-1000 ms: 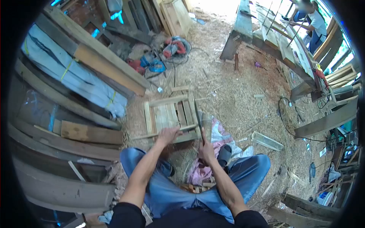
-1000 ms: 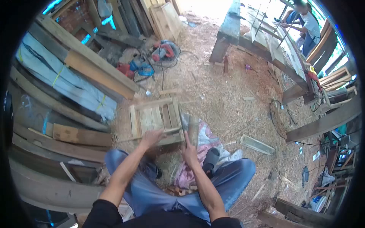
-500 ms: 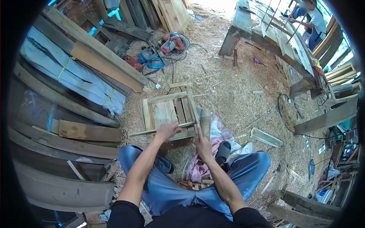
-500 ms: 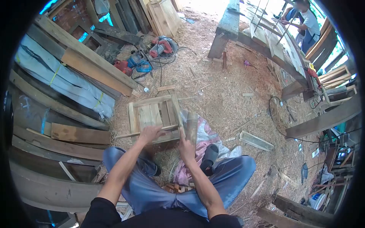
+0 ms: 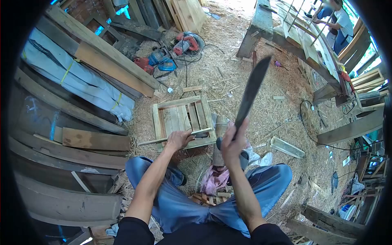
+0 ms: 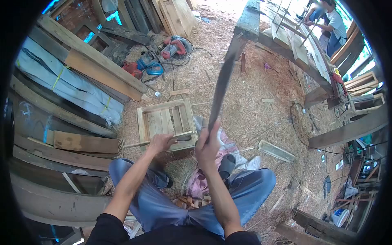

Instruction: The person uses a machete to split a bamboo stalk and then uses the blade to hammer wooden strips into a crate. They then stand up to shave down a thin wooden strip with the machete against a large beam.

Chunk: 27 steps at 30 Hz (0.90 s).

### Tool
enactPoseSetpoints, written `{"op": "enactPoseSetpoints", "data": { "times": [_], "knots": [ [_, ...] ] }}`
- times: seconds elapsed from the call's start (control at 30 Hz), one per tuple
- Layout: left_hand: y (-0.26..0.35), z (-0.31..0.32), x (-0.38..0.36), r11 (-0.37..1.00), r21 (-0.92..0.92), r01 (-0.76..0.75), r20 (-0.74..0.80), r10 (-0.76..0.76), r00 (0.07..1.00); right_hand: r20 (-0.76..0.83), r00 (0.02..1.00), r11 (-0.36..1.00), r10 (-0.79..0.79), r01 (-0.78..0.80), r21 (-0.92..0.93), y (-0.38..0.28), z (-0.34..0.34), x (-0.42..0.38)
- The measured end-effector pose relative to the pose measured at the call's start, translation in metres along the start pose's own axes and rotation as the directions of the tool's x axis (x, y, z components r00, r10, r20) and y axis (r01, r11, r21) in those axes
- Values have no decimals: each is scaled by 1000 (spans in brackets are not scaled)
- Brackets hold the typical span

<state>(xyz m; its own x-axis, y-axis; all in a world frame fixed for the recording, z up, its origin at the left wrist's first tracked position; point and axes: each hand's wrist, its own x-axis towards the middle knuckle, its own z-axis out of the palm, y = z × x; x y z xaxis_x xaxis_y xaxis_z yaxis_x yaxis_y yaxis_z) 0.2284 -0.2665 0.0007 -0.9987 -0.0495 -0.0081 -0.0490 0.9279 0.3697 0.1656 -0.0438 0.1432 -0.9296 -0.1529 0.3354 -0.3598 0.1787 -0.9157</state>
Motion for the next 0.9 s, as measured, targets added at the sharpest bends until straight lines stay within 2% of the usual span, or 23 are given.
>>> {"op": "enactPoseSetpoints", "data": {
  "times": [0.03, 0.07, 0.1, 0.13, 0.2, 0.23, 0.27, 0.3, 0.33, 0.37, 0.4, 0.43, 0.47, 0.5, 0.53, 0.57, 0.63, 0.7, 0.77, 0.8, 0.83, 0.9],
  "knots": [
    [-3, 2, -1, 1000, -2, 2, -2, -2, 1000, 74, 988, 973, -134, 146, -179, 42, 11, -21],
    [-9, 9, -1, 999, -22, -24, 0, 24, 1000, 170, 952, 892, -254, 298, -340, 78, 17, -42],
    [-11, 15, 2, 998, -39, -58, -2, 58, 998, 290, 910, 720, -296, 412, -558, 98, 16, -65],
    [-8, 19, 0, 998, -12, -69, -21, 69, 997, 341, 917, 855, 205, 1, -518, 129, 22, -86],
    [-18, 19, 2, 993, 69, -91, -57, 95, 994, 343, 927, 894, 148, 22, -447, 128, 35, -61],
    [-13, 23, -13, 995, 53, -83, -34, 85, 996, 353, 921, 909, 166, -4, -416, 115, 22, -74],
    [-12, 20, -11, 997, 20, -69, -35, 69, 997, 399, 806, 872, 436, -270, -408, 107, 15, -64],
    [-10, 10, 1, 998, -5, -57, -58, 57, 997, 389, 818, 875, 424, -260, -407, 107, 12, -52],
    [-3, 5, 0, 999, 42, -19, -39, 21, 999, 422, 764, 873, 488, -440, -213, 106, 6, -46],
    [1, 0, 1, 999, 39, -22, -42, 24, 999, 473, 701, 799, 534, -601, -11, 106, 3, -43],
    [0, -2, 3, 999, 44, -23, -24, 24, 999, 450, 740, 835, 500, -550, -24, 82, 2, -29],
    [-1, -2, 1, 999, 47, -21, 4, 20, 1000, 321, 896, 939, 306, -228, -259, 82, 3, -20],
    [-2, -1, -1, 999, 43, -16, 16, 15, 1000, 270, 918, 956, 290, -268, -117, 50, 2, -4],
    [-2, 0, 0, 999, 25, -28, -11, 28, 1000, 195, 971, 990, 141, -139, -23, -4, -3, 12],
    [-2, 0, -1, 999, 10, -42, -42, 42, 998, 156, 978, 990, 138, -136, -23, -17, -3, 20],
    [-1, 2, -3, 999, 9, -38, -35, 39, 999, 90, 995, 995, 32, -23, -100, -34, -6, 25],
    [-1, 0, -1, 999, 11, -34, -48, 35, 998, -65, 980, 968, -190, 176, -181, -14, 3, 9],
    [-9, 10, -3, 999, 19, -34, -35, 34, 999, 162, 985, 950, -63, 109, -292, 71, 13, -47],
    [-5, 6, 7, 998, 38, -52, -48, 54, 997, 343, 935, 819, -93, 268, -507, 143, 14, -83],
    [-1, 2, 6, 1000, 24, -17, -21, 18, 1000, 395, 887, 856, 238, 0, -516, 129, 9, -81],
    [2, -1, 1, 1000, 5, 29, 16, -29, 999, 395, 888, 859, 234, 1, -511, 131, 11, -78],
    [-2, 0, -4, 1000, -19, 23, -26, -24, 999, 387, 866, 930, 317, -203, -308, 131, 7, -71]
  ]
}}
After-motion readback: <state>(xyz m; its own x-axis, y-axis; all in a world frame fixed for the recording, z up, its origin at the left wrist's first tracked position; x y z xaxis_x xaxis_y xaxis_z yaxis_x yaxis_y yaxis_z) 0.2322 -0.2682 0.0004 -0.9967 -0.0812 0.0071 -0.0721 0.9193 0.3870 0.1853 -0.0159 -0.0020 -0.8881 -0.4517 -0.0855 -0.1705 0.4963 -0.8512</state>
